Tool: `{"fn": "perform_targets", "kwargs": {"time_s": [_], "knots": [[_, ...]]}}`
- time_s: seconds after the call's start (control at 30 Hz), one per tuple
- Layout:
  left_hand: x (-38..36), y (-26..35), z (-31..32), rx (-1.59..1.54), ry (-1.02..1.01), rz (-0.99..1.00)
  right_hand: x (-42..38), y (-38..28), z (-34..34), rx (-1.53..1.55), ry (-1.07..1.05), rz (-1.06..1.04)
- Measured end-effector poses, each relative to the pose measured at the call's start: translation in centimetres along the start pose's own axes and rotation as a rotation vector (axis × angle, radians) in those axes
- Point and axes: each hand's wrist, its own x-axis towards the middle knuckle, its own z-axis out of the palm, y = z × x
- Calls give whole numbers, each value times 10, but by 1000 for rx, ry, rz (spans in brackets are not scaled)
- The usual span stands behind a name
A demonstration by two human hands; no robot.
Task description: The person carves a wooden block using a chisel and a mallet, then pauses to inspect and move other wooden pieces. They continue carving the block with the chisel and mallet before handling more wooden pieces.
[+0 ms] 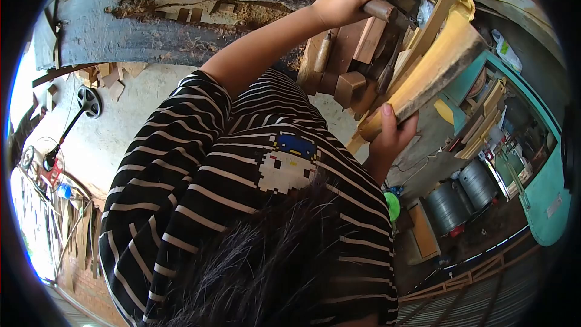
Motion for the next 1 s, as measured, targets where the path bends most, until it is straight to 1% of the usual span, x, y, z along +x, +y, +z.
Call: {"fn": "perform_targets", "kwargs": {"time_s": [0.03,0.1,0.13,0.17,0.23,0.27,0.3,0.37,0.4,0.43,0.5,0.53,0.57,0.63,0.77,0.83,0.97,1.0], "knots": [[1,0,-1,0,32,-6,1,2,0,1,1,1],[4,-1,0,-10,45,-11,6,10,2,-17,80,-214],[4,-2,0,-19,37,-23,8,13,7,49,136,-222],[4,-4,1,-26,28,-36,10,17,13,53,137,-223],[5,-4,0,-19,16,-46,15,24,30,316,98,-199],[5,-4,0,-18,7,-59,16,28,40,400,114,-112],[3,-6,1,-17,5,-56,21,29,42,148,74,81],[-3,-13,2,9,-19,-63,33,35,47,-280,-49,-218],[-5,-12,2,12,-18,-65,34,29,45,-163,-142,-88],[-7,-11,1,10,-20,-50,34,23,41,-162,-147,-91],[-9,-13,0,9,-25,-40,31,10,36,-92,-72,35],[-9,-13,1,-9,14,-7,33,6,37,67,-7,-48],[-10,-13,2,-25,54,26,32,-2,35,111,65,-73],[-11,-10,-1,2,56,46,32,-24,34,197,76,-101],[-8,3,1,22,25,5,30,-40,33,194,98,-80],[-6,4,6,-37,47,6,29,-39,34,176,84,-62],[-4,3,8,-28,12,-31,25,-30,37,147,81,-64],[-5,4,7,-22,29,-25,26,-27,35,174,43,-21]]}}
